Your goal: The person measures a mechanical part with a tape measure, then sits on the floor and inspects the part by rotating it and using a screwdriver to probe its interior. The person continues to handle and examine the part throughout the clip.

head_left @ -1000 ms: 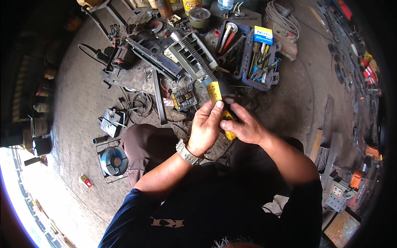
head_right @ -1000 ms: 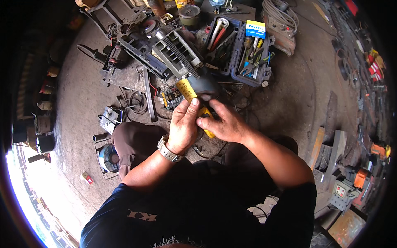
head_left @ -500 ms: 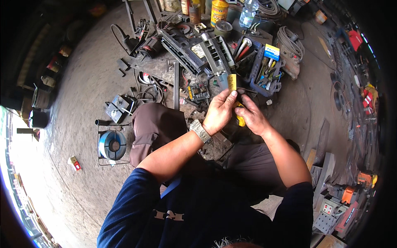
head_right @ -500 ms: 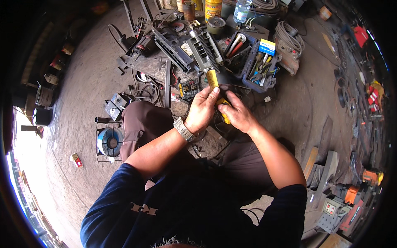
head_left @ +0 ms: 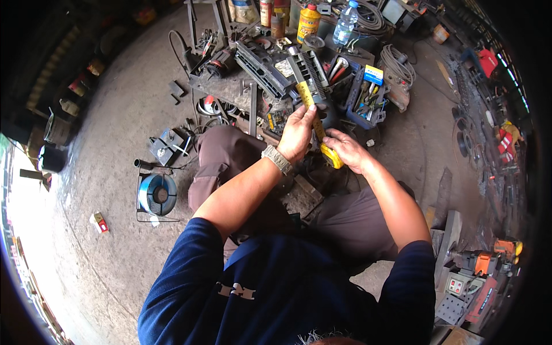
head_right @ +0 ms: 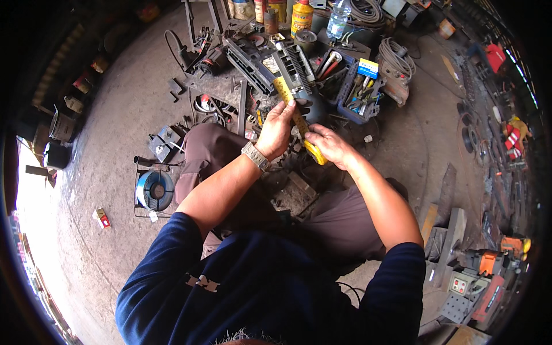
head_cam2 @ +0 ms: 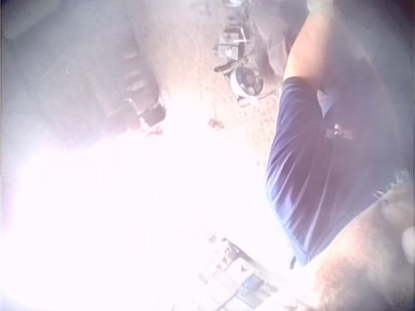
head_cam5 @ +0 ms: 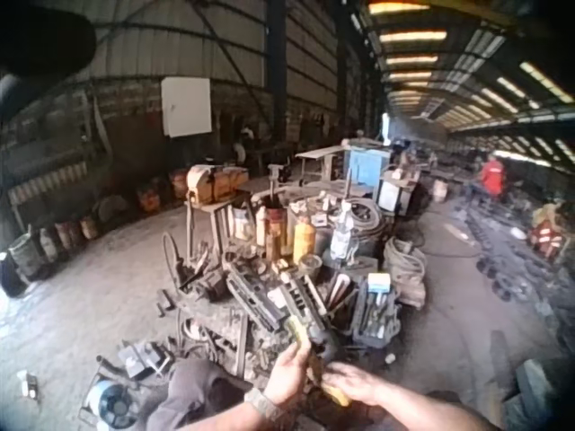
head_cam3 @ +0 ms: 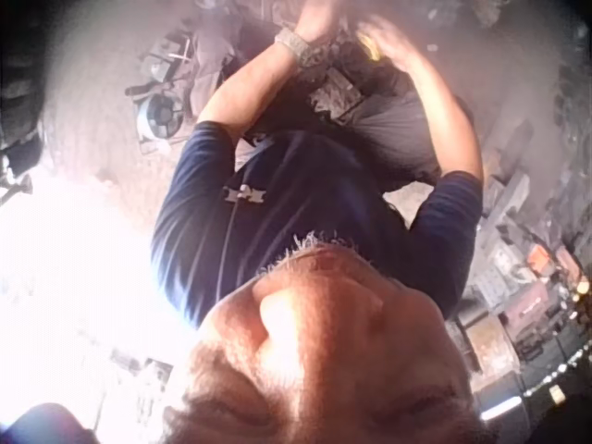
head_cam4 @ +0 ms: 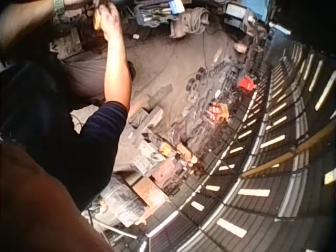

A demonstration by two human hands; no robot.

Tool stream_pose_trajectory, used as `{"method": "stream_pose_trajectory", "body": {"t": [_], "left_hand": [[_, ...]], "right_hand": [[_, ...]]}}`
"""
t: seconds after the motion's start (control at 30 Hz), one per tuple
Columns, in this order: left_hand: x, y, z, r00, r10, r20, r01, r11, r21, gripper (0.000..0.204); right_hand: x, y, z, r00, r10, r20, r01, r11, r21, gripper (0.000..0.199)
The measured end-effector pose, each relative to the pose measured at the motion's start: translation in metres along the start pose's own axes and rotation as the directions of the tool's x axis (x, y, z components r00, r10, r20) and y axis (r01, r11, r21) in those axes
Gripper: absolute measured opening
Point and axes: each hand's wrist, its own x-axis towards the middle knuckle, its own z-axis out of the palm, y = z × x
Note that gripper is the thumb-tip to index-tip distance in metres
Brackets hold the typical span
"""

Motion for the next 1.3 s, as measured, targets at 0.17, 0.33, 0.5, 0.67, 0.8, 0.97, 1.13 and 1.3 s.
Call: {"method": "stream_pose_trajectory", "body": {"t": [0.17,0.33,0.5,0.67,0.8,0.97,1.13,1.3], "left_hand": [[0.014,-0.001,0.007,0.998,0.01,0.063,-0.004,0.996,-0.095,0.027],[0.014,0.006,0.008,0.988,0.018,0.155,-0.023,0.999,0.029,0.031],[0.058,0.037,-0.027,0.951,0.266,-0.16,-0.247,0.961,0.127,0.059],[0.118,0.084,-0.026,0.89,0.095,-0.446,0.027,0.965,0.26,0.065],[0.159,0.071,-0.04,0.887,0.043,-0.459,0.059,0.977,0.206,0.07],[0.206,0.055,-0.062,0.927,-0.07,-0.368,0.042,0.996,-0.083,0.066],[0.22,0.057,-0.061,0.946,-0.293,-0.141,0.254,0.937,-0.239,0.077],[0.234,0.047,-0.077,0.952,-0.306,-0.029,0.288,0.921,-0.262,0.089]], "right_hand": [[-0.018,-0.035,0.005,0.989,0.024,-0.146,-0.028,0.999,-0.024,0.05],[-0.01,-0.032,-0.012,0.968,-0.023,-0.248,-0.013,0.989,-0.144,0.042],[0.017,-0.046,-0.064,0.969,-0.056,-0.239,0.082,0.992,0.101,0.031],[0.036,-0.064,-0.098,0.967,-0.025,-0.252,0.111,0.936,0.335,0.023],[0.053,-0.05,-0.097,0.969,-0.045,-0.243,0.12,0.944,0.307,0.026],[0.057,-0.051,-0.092,0.987,-0.013,-0.16,0.074,0.923,0.379,0.027],[0.061,-0.055,-0.083,0.995,-0.03,-0.099,0.072,0.884,0.462,0.029],[0.079,-0.056,-0.078,0.999,-0.012,-0.043,0.031,0.866,0.499,0.031]]}}
